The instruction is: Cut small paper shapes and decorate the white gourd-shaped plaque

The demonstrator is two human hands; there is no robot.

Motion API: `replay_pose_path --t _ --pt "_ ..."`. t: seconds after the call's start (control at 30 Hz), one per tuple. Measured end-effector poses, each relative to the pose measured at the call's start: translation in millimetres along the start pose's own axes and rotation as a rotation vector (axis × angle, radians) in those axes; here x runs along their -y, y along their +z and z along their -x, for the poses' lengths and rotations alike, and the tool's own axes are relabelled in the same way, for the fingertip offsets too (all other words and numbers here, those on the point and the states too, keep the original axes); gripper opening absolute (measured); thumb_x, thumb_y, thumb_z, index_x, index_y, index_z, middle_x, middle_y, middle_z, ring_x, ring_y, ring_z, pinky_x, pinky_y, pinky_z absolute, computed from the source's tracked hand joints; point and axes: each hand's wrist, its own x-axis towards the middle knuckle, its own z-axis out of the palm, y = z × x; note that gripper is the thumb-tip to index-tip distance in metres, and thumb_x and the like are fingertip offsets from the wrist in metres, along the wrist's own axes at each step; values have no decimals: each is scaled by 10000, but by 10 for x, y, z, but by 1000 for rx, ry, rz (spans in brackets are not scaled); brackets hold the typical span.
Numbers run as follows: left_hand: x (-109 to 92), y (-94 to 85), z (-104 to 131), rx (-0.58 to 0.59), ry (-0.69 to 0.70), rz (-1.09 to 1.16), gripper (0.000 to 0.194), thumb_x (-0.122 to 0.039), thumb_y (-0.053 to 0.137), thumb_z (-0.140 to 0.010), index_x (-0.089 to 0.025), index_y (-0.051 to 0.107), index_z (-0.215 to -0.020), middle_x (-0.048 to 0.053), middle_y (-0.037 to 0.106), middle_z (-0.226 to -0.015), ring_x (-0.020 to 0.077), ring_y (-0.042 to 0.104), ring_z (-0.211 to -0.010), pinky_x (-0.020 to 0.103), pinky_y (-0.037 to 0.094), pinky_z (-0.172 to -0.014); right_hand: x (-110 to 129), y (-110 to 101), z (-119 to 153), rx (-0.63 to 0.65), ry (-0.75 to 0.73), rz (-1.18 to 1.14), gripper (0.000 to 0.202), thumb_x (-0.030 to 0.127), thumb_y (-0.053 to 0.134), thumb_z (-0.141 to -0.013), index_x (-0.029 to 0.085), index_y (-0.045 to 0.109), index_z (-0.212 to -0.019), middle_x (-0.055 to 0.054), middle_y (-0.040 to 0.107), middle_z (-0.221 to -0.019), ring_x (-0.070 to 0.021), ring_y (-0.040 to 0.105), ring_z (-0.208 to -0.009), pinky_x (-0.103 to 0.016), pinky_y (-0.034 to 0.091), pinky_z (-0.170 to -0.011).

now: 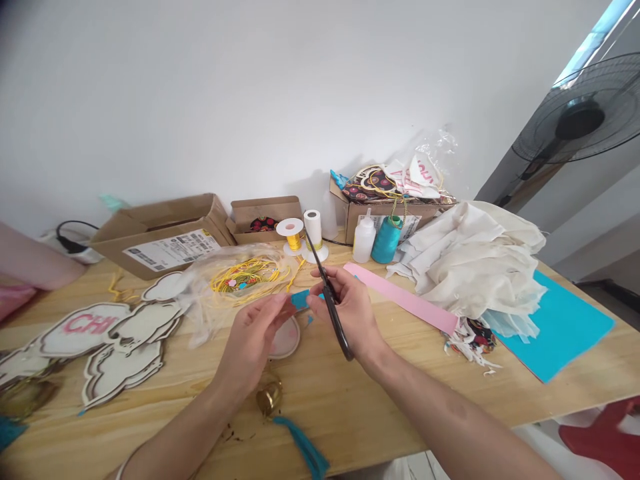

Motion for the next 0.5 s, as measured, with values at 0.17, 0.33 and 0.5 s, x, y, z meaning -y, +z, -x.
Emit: replay_pose_path --t 0.17,0.33,0.5 --pt "-1 7 -10 -90 -73 -25 140 -303 720 -635 -202 717 -731 -22 671 -621 85 535 -553 191 397 -538 12 18 -3 4 21 -3 342 254 711 -578 178 552 -871 25 567 -641 -109 516 -561 -234 429 -505" --pt "26 -4 -19 -81 -100 11 122 -268 730 -624 -186 716 -713 -17 657 -571 78 526 -536 183 377 -515 16 17 -2 20 42 -7 351 240 713 -571 177 552 -876 21 570 -645 -113 520 -576 -239 437 -524" --pt "69 -35 -37 -64 -151 44 127 -268 732 -622 -174 717 -707 -3 677 -601 79 545 -545 179 374 -508 8 13 -8 44 82 -9 399 276 733 -560 165 551 -896 20 572 -646 -117 523 -585 -239 425 -534"
